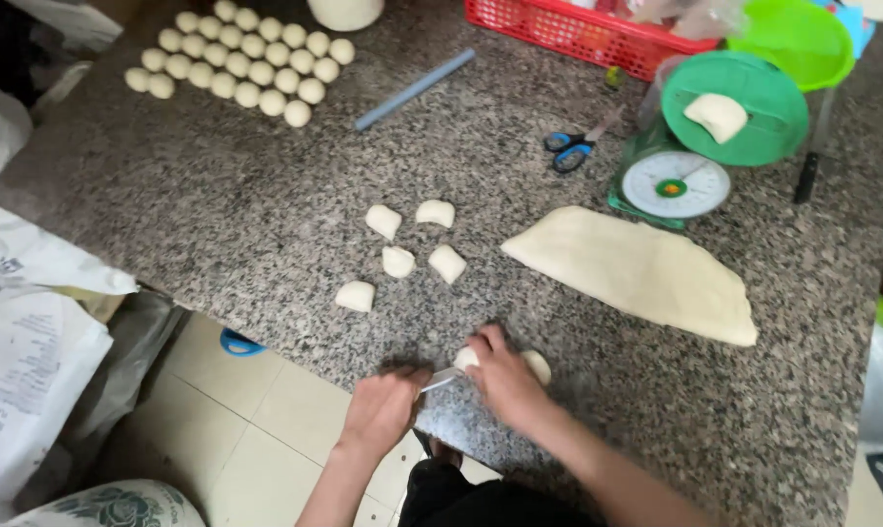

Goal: Cutting and rolling dough into small portions on a bakery counter

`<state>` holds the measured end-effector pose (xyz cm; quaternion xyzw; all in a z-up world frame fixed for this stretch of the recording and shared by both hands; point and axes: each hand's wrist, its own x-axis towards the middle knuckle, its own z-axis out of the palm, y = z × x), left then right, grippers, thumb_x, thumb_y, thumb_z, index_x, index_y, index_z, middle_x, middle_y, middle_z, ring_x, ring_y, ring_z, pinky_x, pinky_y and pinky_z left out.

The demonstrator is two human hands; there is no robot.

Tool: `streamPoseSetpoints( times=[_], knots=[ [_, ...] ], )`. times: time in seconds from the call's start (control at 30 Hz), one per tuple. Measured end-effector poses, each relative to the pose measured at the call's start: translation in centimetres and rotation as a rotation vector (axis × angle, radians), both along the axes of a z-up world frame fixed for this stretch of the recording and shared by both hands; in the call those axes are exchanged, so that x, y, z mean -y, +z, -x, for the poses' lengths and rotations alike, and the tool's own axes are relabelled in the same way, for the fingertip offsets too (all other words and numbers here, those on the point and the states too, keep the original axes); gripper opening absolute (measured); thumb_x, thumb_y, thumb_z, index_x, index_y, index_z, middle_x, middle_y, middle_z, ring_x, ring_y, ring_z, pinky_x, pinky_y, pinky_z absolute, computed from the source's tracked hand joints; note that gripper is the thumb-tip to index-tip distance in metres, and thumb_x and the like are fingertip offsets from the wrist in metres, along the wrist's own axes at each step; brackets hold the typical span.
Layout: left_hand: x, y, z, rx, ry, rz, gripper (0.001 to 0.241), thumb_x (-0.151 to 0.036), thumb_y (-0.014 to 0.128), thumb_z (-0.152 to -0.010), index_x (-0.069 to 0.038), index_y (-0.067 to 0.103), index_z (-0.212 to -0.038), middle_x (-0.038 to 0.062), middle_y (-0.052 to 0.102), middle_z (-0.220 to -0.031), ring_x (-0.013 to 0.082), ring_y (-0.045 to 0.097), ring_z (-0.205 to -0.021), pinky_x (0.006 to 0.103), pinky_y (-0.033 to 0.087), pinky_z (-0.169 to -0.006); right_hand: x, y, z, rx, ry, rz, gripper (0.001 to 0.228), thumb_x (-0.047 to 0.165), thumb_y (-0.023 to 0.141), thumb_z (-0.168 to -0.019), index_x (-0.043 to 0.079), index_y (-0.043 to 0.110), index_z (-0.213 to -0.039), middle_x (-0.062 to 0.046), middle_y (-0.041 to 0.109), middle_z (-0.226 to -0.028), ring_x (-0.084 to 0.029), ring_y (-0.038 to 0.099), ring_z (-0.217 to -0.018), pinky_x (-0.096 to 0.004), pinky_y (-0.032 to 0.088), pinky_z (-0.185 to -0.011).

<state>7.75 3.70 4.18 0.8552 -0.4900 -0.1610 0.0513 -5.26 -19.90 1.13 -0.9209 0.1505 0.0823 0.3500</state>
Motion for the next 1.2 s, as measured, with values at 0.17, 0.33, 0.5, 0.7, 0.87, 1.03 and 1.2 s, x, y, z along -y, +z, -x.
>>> streamPoseSetpoints(
  times=[0.17, 0.33, 0.5, 0.7, 0.87, 1.03, 1.2],
  knots=[
    [-2.7, -1.8, -1.5, 0.036, 0.151, 0.111, 0.019, -0.023, 0.073, -0.102, -0.025, 0.079, -0.12, 0.008, 0.087, -0.108, 0.044, 0.084, -0.098, 0.0647, 0.062, -0.071, 0.7, -0.7, -1.7, -0.085, 0.0, -0.008, 0.031, 0.031, 0.081, -0.115, 0.017, 0.064, -0.137, -0.013, 0.072, -0.138, -0.046, 0.078, -0.121, -0.065, 0.057, -0.1],
    [-2.5, -1.3, -2.1, 0.026, 0.235, 0.165, 0.02, -0.017, 0.07, -0.105, -0.025, 0.085, -0.116, 0.006, 0.09, -0.108, 0.0412, 0.087, -0.091, 0.0631, 0.068, -0.07, -1.0, 15.0, -9.4, 0.122, -0.086, -0.162, 0.063, 0.034, 0.092, -0.107, 0.018, 0.067, -0.163, -0.004, 0.094, -0.141, -0.028, 0.097, -0.108, -0.047, 0.079, -0.094],
    [-2.6, -2.4, -2.5, -0.009, 0.209, 0.065, 0.028, -0.011, 0.074, -0.105, -0.02, 0.081, -0.13, 0.01, 0.088, -0.105, 0.0429, 0.085, -0.086, 0.0628, 0.065, -0.068, -4.0, 22.8, -17.6, 0.958, -0.056, -0.168, 0.036, 0.032, 0.063, -0.126, 0.003, 0.071, -0.146, -0.012, 0.088, -0.118, -0.017, 0.081, -0.082, -0.031, 0.064, -0.064],
    [-2.6, -3.1, -3.5, -0.022, 0.164, 0.137, 0.013, -0.013, 0.073, -0.1, -0.014, 0.076, -0.113, 0.017, 0.089, -0.102, 0.0509, 0.085, -0.088, 0.0663, 0.064, -0.07, -3.6, 19.2, -20.6, 0.069, -0.02, -0.093, 0.08, 0.055, 0.059, -0.122, 0.011, 0.044, -0.188, -0.011, 0.043, -0.196, -0.032, 0.048, -0.175, -0.06, 0.049, -0.138],
    [-2.4, -1.2, -5.5, -0.165, 0.221, 0.098, 0.03, -0.006, 0.076, -0.102, -0.016, 0.08, -0.131, 0.014, 0.089, -0.097, 0.0433, 0.087, -0.081, 0.0633, 0.071, -0.072, 2.9, 5.8, -8.4, 0.132, -0.225, 0.16, 0.07, 0.062, 0.068, -0.116, 0.015, 0.071, -0.168, -0.013, 0.07, -0.165, -0.039, 0.067, -0.152, -0.059, 0.066, -0.11],
    [0.5, -4.2, -8.3, -0.238, 0.298, 0.042, 0.027, -0.043, 0.069, -0.114, -0.023, 0.067, -0.132, 0.022, 0.087, -0.107, 0.0597, 0.082, -0.097, 0.0781, 0.062, -0.084, 3.8, -1.9, 5.5, 0.01, -0.317, 0.444, 0.061, 0.063, 0.085, -0.106, 0.02, 0.074, -0.148, -0.014, 0.064, -0.145, -0.046, 0.069, -0.125, -0.06, 0.059, -0.108],
    [5.5, -2.1, -8.9, -0.326, 0.214, -0.059, 0.042, -0.048, 0.065, -0.117, -0.023, 0.064, -0.151, 0.021, 0.087, -0.115, 0.0574, 0.079, -0.114, 0.0753, 0.059, -0.09, 1.1, 0.0, 5.3, -0.414, -0.474, -0.063, 0.039, 0.043, 0.089, -0.11, 0.022, 0.069, -0.137, -0.01, 0.072, -0.142, -0.036, 0.08, -0.114, -0.055, 0.061, -0.093]
  ],
)
